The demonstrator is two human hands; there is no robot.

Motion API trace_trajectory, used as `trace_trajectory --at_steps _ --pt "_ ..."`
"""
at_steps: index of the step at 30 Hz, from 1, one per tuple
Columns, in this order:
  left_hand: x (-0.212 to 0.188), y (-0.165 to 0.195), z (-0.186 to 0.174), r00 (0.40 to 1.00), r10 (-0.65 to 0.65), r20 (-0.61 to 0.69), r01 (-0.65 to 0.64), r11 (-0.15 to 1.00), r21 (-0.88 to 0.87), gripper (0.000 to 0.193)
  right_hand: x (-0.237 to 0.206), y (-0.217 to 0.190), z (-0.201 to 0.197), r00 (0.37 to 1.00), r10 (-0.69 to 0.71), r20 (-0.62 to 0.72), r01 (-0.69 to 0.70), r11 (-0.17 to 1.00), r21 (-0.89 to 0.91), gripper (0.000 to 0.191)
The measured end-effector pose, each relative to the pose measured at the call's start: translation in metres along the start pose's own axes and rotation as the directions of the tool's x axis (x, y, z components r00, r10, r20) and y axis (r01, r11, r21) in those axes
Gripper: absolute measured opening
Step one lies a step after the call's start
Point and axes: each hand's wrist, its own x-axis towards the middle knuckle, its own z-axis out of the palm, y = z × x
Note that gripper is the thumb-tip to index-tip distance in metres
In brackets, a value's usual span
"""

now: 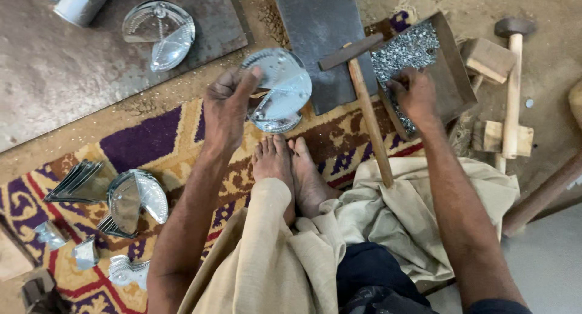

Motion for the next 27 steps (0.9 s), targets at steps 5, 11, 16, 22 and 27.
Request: trace_trajectory --at_steps 5,11,16,22,27 --pt "0.004 -0.008 0.001 0.997 0.072 -0.016 -0.071 0.995 0.071 0.023 -0.009 0.004 -0.006 0.999 0.043 0.021 -0.045 0.994 0.097 0.008" --pt "0.006 -0.012 0.01 0.997 -0.072 -0.003 0.072 0.997 -0.006 0.026 -0.028 -0.02 -0.035 0.981 0.195 -0.011 -0.191 0.968 0.161 0.015" --pt "0.004 -0.013 0.011 0.996 -0.086 0.034 0.084 0.995 0.055 0.025 -0.023 -0.04 -0.053 0.949 0.315 0.022 -0.312 0.925 0.215 0.015" --pt "-0.001 -0.014 0.006 0.996 -0.088 0.017 0.086 0.992 0.087 0.025 -0.01 -0.09 -0.078 0.988 0.147 -0.046 -0.127 0.946 0.298 0.012" --pt "0.0 -0.017 0.006 0.993 -0.112 0.026 0.109 0.99 0.093 0.027 0.009 -0.141 -0.056 0.924 -0.335 -0.183 0.33 0.942 -0.056 0.014"
